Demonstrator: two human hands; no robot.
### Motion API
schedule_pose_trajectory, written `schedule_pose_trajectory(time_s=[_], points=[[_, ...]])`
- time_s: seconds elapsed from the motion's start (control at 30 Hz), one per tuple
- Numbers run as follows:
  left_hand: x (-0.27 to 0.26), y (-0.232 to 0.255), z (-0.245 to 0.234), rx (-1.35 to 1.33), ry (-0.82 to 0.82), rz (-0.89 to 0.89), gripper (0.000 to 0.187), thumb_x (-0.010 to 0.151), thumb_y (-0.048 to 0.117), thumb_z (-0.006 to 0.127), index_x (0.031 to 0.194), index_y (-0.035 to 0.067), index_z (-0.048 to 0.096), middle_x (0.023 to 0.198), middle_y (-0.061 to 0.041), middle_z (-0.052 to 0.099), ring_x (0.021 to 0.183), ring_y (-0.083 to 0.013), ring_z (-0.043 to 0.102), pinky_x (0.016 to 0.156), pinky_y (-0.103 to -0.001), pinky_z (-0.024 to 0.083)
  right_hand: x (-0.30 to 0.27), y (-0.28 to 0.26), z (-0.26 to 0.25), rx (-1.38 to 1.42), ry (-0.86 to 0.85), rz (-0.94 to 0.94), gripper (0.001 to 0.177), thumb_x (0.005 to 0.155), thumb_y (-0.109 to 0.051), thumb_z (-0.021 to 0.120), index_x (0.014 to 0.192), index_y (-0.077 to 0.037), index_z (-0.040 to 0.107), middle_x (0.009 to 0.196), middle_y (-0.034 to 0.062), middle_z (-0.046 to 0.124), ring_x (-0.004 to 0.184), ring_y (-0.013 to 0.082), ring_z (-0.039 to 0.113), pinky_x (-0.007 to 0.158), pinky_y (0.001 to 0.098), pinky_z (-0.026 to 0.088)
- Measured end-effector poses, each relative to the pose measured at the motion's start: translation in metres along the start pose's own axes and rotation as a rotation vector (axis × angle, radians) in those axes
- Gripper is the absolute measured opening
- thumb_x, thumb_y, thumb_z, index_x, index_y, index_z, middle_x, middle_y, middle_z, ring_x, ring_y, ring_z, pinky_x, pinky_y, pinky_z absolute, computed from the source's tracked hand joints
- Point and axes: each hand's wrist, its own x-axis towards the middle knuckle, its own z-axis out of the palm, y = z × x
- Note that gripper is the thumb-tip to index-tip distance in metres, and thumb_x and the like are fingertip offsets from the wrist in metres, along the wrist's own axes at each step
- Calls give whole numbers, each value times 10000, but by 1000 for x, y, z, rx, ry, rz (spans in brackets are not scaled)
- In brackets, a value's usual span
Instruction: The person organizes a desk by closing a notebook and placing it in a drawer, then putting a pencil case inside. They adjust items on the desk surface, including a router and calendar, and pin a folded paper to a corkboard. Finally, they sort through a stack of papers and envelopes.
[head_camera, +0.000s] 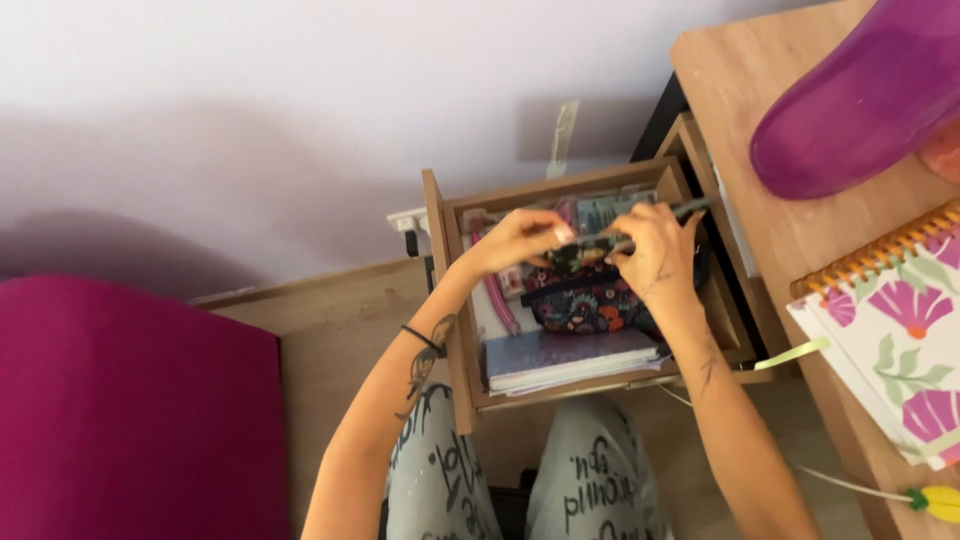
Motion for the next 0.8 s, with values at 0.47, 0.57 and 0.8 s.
schedule_pose_trajectory(time_s=[0.47,0.57,0.8], points=[[137,-175,-5,823,249,-205,489,811,391,761,1187,130,588,1124,-191,698,1091,-407,686,895,-529,587,-57,-12,-16,196,139,66,152,726,-272,881,737,-346,748,916,-186,692,1093,104,655,975,388,524],[129,-170,7,889,165,-111,444,803,274,743,1239,273,662,1135,-65,705,1077,-342,707,887,-477,610,-55,-27,-43,364,137,94,164,726,-159,881,779,-289,796,958,-134,730,1150,154,676,993,364,552],[108,-109,-3,647,-218,-81,486,904,84,563,1357,239,645,1441,-141,605,1315,-431,555,1139,-546,443,-53,-43,-58,503,216,90,180,774,-52,856,852,-211,824,985,-51,754,1176,221,685,1021,371,566]])
